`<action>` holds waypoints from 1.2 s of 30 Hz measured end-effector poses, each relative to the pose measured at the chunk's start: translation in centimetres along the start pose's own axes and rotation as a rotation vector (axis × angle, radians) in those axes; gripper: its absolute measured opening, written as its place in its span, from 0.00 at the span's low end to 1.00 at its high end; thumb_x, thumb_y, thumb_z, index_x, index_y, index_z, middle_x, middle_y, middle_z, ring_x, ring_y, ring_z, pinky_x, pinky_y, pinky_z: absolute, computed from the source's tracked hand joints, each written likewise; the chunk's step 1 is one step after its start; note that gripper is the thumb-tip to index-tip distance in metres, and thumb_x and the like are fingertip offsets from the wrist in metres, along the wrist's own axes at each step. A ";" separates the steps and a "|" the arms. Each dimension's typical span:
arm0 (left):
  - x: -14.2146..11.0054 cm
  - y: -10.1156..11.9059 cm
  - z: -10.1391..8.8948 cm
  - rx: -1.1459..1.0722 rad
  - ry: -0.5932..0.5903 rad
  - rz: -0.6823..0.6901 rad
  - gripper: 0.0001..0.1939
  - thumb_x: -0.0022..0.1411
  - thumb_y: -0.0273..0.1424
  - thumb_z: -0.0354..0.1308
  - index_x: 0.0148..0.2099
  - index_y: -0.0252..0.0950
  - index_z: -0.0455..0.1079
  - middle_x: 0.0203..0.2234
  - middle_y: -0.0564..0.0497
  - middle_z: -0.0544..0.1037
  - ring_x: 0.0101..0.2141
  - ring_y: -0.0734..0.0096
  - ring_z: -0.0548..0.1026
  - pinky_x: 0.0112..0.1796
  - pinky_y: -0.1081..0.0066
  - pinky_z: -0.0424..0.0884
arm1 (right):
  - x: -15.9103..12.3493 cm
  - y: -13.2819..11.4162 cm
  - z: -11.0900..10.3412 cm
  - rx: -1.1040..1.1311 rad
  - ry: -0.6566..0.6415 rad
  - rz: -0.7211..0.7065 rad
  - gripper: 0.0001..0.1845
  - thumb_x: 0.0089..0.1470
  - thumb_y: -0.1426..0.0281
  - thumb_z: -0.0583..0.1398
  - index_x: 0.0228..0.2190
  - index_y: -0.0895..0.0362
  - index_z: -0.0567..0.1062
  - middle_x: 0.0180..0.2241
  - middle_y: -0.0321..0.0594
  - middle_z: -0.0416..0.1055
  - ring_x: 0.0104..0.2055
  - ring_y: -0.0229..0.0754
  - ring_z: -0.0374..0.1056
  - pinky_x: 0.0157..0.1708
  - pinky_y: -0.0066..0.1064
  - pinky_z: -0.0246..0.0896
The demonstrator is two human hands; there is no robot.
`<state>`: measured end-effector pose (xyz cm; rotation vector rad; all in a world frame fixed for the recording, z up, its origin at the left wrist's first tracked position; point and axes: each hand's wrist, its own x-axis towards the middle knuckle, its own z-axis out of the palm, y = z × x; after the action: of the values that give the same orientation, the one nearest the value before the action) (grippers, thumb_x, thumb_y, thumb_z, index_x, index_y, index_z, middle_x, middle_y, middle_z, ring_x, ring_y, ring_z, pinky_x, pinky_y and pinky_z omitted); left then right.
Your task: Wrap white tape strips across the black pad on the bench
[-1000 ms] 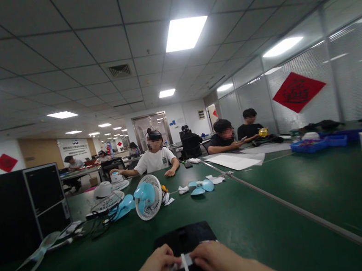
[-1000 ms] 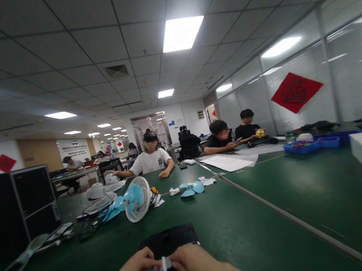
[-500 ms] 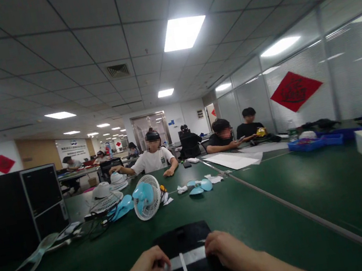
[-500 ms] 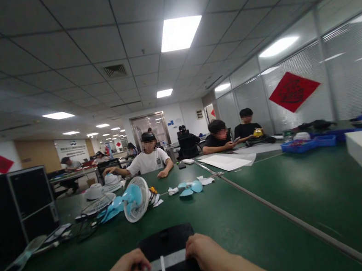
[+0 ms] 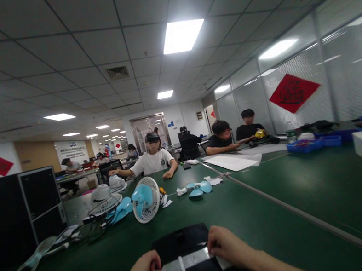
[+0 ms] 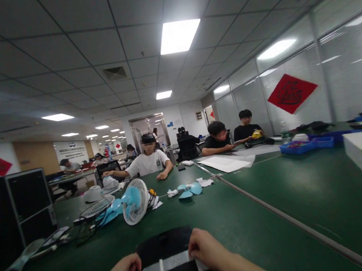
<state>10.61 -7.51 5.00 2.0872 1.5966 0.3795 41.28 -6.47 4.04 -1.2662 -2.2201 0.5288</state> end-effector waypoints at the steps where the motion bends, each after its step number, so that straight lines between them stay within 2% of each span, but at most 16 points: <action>1: 0.2 -0.4 0.1 0.008 0.027 -0.056 0.16 0.50 0.39 0.57 0.39 0.35 0.66 0.34 0.52 0.71 0.35 0.68 0.67 0.33 0.73 0.61 | 0.0 0.0 0.0 0.005 0.022 0.036 0.08 0.45 0.76 0.60 0.28 0.57 0.80 0.39 0.41 0.71 0.40 0.40 0.67 0.41 0.27 0.61; 4: 0.5 -1.6 0.1 0.029 0.076 -0.174 0.28 0.44 0.49 0.60 0.42 0.34 0.63 0.35 0.50 0.72 0.36 0.64 0.68 0.32 0.72 0.60 | -0.1 0.1 -0.1 0.006 0.061 0.086 0.07 0.44 0.73 0.61 0.29 0.57 0.79 0.41 0.42 0.70 0.42 0.41 0.66 0.42 0.28 0.60; 6: 0.6 -2.0 0.1 0.032 0.080 -0.165 0.30 0.44 0.51 0.59 0.42 0.34 0.63 0.36 0.50 0.73 0.37 0.62 0.69 0.32 0.71 0.60 | -0.2 0.1 -0.2 -0.006 0.067 0.093 0.08 0.44 0.73 0.61 0.30 0.57 0.78 0.40 0.42 0.70 0.41 0.42 0.66 0.42 0.29 0.59; 9: 0.7 -2.3 0.2 0.031 0.071 -0.114 0.27 0.45 0.51 0.58 0.41 0.35 0.64 0.37 0.49 0.73 0.37 0.64 0.69 0.32 0.72 0.60 | -0.1 0.5 -0.1 -0.018 0.058 0.095 0.08 0.44 0.74 0.60 0.30 0.57 0.78 0.39 0.42 0.70 0.41 0.41 0.66 0.41 0.28 0.59; 15: 1.4 -3.5 0.3 0.007 0.043 -0.096 0.24 0.45 0.46 0.60 0.40 0.35 0.65 0.33 0.52 0.73 0.34 0.67 0.69 0.29 0.74 0.59 | 0.7 1.7 -0.7 -0.050 0.013 0.051 0.10 0.42 0.76 0.59 0.28 0.57 0.80 0.37 0.40 0.72 0.39 0.40 0.67 0.38 0.26 0.60; 18: 1.9 -4.6 0.0 -0.027 0.043 -0.066 0.20 0.48 0.43 0.57 0.40 0.35 0.67 0.32 0.52 0.74 0.34 0.67 0.70 0.30 0.73 0.61 | 1.6 1.1 -1.2 -0.121 0.068 0.056 0.11 0.43 0.75 0.59 0.30 0.56 0.79 0.36 0.40 0.73 0.38 0.41 0.68 0.38 0.27 0.60; 20: 2.3 -5.6 -0.3 -0.006 0.089 -0.060 0.16 0.52 0.41 0.54 0.38 0.35 0.69 0.32 0.51 0.75 0.34 0.66 0.72 0.31 0.73 0.63 | 2.6 0.2 -1.1 -0.173 0.102 0.016 0.12 0.45 0.74 0.58 0.32 0.57 0.79 0.36 0.41 0.73 0.38 0.41 0.68 0.39 0.27 0.60; 22: 2.6 -7.0 -0.7 0.072 0.184 -0.100 0.12 0.55 0.38 0.51 0.37 0.35 0.69 0.33 0.49 0.76 0.35 0.66 0.73 0.33 0.72 0.63 | 3.9 -0.9 -0.7 -0.221 0.062 -0.054 0.14 0.46 0.72 0.58 0.36 0.56 0.78 0.38 0.41 0.73 0.39 0.42 0.68 0.39 0.28 0.60; 25: 2.7 -9.3 -1.7 0.188 0.280 -0.257 0.10 0.58 0.35 0.49 0.37 0.37 0.68 0.36 0.47 0.77 0.36 0.64 0.75 0.33 0.70 0.64 | 6.1 -2.3 0.7 -0.305 -0.037 -0.145 0.18 0.47 0.71 0.59 0.42 0.56 0.76 0.40 0.42 0.73 0.42 0.43 0.68 0.43 0.29 0.60; 31: 2.4 -13.1 -3.4 0.235 0.302 -0.338 0.09 0.61 0.34 0.47 0.37 0.37 0.67 0.37 0.44 0.78 0.38 0.62 0.76 0.36 0.68 0.66 | 9.5 -3.1 3.2 -0.359 -0.101 -0.140 0.19 0.45 0.70 0.62 0.42 0.54 0.77 0.42 0.42 0.75 0.44 0.46 0.69 0.43 0.30 0.61; 36: 2.9 -14.7 -3.2 0.227 0.273 -0.341 0.10 0.60 0.35 0.47 0.37 0.37 0.67 0.37 0.44 0.78 0.37 0.61 0.76 0.35 0.67 0.67 | 10.0 -2.9 3.6 -0.377 -0.081 -0.113 0.15 0.45 0.69 0.62 0.39 0.54 0.79 0.39 0.43 0.77 0.44 0.48 0.70 0.43 0.31 0.61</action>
<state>-2.27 -1.08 -0.27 1.9295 2.2062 0.3904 32.83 0.58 5.34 -1.3055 -2.5246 0.1204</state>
